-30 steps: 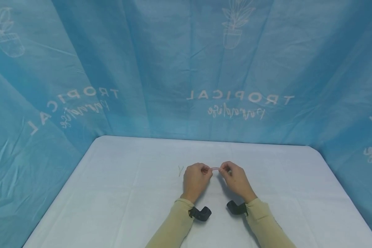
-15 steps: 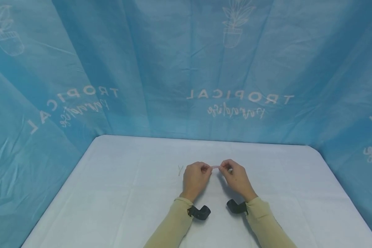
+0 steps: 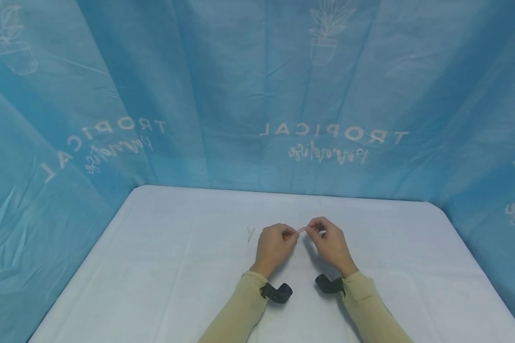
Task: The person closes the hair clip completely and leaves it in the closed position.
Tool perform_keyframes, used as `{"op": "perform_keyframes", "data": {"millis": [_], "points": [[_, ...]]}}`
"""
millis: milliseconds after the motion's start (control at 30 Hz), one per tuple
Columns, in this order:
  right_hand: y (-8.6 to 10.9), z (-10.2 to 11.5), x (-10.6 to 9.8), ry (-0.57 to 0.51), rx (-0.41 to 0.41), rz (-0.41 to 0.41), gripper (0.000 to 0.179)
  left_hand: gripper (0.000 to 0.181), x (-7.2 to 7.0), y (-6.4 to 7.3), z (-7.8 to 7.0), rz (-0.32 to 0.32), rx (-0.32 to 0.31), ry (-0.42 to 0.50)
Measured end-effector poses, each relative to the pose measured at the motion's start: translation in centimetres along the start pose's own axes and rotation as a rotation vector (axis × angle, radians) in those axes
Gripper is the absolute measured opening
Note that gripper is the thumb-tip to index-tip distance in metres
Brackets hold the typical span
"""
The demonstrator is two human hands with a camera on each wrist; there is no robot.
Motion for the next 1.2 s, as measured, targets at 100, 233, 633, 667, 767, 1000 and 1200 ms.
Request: {"op": "perform_keyframes", "data": {"millis": [100, 233, 633, 667, 767, 1000, 1200], "points": [[0.0, 0.0, 0.0, -0.005, 0.008, -0.006, 0.009, 0.011, 0.0, 0.0, -0.1, 0.001, 0.017, -0.011], [0.0, 0.0, -0.1, -0.017, 0.02, -0.006, 0.01, 0.011, 0.0, 0.1, -0.3, 0.002, 0.033, -0.022], [0.0, -0.2, -0.1, -0.045, 0.042, 0.009, 0.012, 0.014, 0.7, 0.1, -0.6, 0.097, 0.014, -0.058], [-0.1, -0.2, -0.1, -0.046, 0.044, 0.009, 0.012, 0.014, 0.7, 0.1, -0.7, 0.101, 0.019, -0.06], [-0.1, -0.2, -0.1, -0.048, 0.044, 0.006, 0.011, 0.013, 0.7, 0.2, -0.8, 0.111, 0.029, -0.064], [-0.2, 0.0, -0.3, -0.064, 0.026, -0.003, 0.011, 0.013, 0.9, 0.2, -1.0, 0.148, 0.039, -0.064], [-0.1, -0.1, -0.3, -0.065, 0.029, 0.0, 0.011, 0.013, 1.2, 0.4, -0.8, 0.178, 0.023, -0.09]]}}
Point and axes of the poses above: each hand's wrist, its own y-axis away from the middle knuckle, its own x-axis out of the palm, z = x × y, the point moved 8 cm from there along -y, towards the middle knuckle, and after that the axes turned 3 degrees about -x, right-handed, at the moved point
